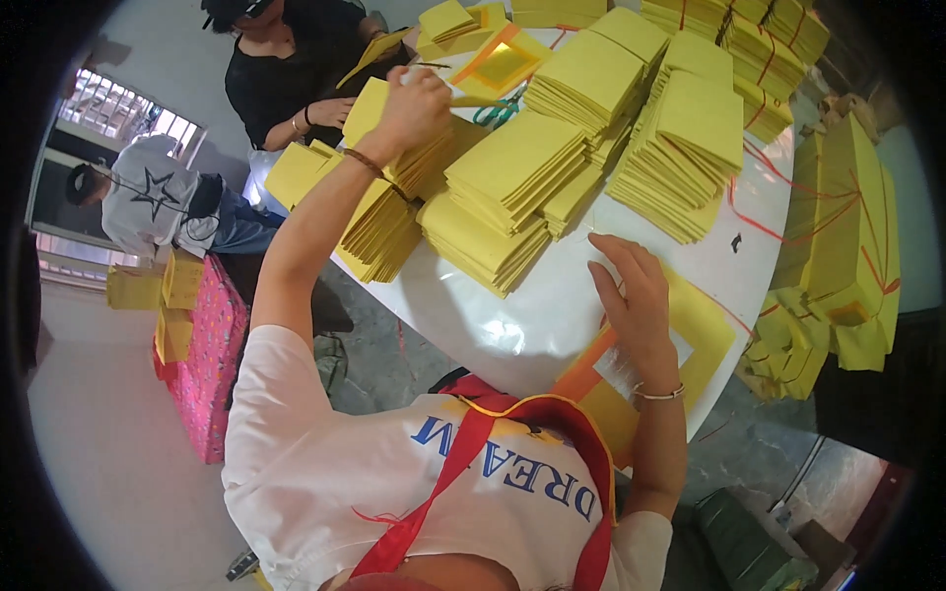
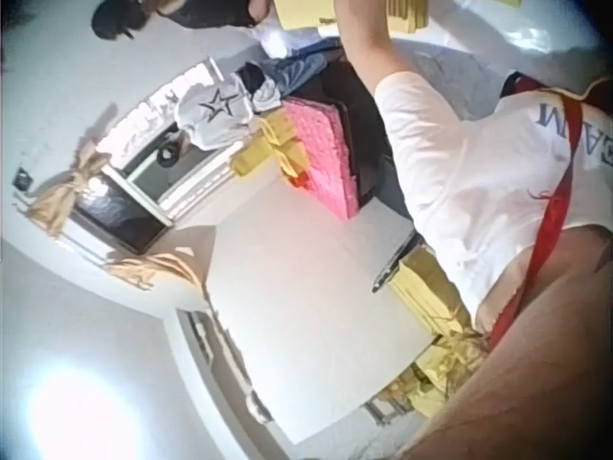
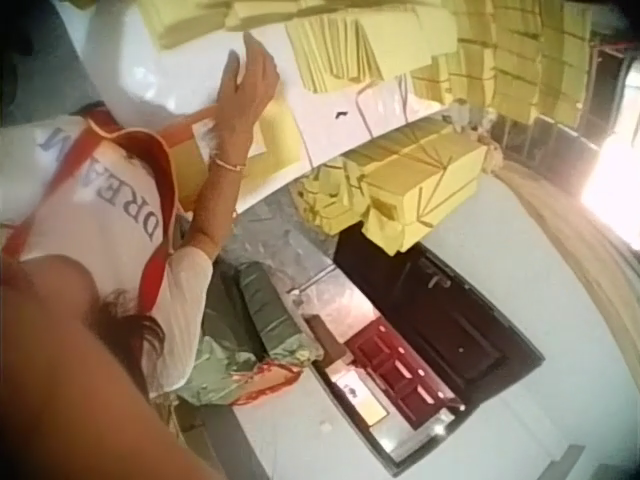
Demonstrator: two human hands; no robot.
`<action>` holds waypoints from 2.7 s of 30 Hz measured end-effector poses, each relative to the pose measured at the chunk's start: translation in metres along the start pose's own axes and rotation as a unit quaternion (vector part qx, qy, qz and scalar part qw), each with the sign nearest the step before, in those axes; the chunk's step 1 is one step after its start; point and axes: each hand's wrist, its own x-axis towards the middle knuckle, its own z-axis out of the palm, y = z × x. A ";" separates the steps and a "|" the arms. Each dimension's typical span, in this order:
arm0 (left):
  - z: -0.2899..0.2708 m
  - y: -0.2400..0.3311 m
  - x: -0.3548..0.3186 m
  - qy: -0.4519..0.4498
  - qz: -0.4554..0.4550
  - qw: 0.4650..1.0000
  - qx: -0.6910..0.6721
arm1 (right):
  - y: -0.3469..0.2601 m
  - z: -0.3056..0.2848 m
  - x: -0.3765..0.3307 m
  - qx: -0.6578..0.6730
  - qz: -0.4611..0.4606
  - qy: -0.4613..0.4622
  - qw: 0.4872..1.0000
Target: Folding and stacking sheets of yellow paper with silver foil centers for packaging.
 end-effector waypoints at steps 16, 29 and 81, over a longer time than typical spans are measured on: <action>-0.059 -0.051 0.003 -0.060 -0.181 0.981 0.042 | 0.044 0.030 -0.013 0.057 -0.006 0.025 0.998; -0.054 0.009 0.000 -0.265 0.074 0.957 0.087 | 0.043 0.033 -0.015 0.090 0.051 -0.044 0.994; -0.049 -0.091 -0.189 -0.118 -0.693 0.643 -0.304 | 0.053 0.038 -0.023 0.123 0.108 -0.084 0.983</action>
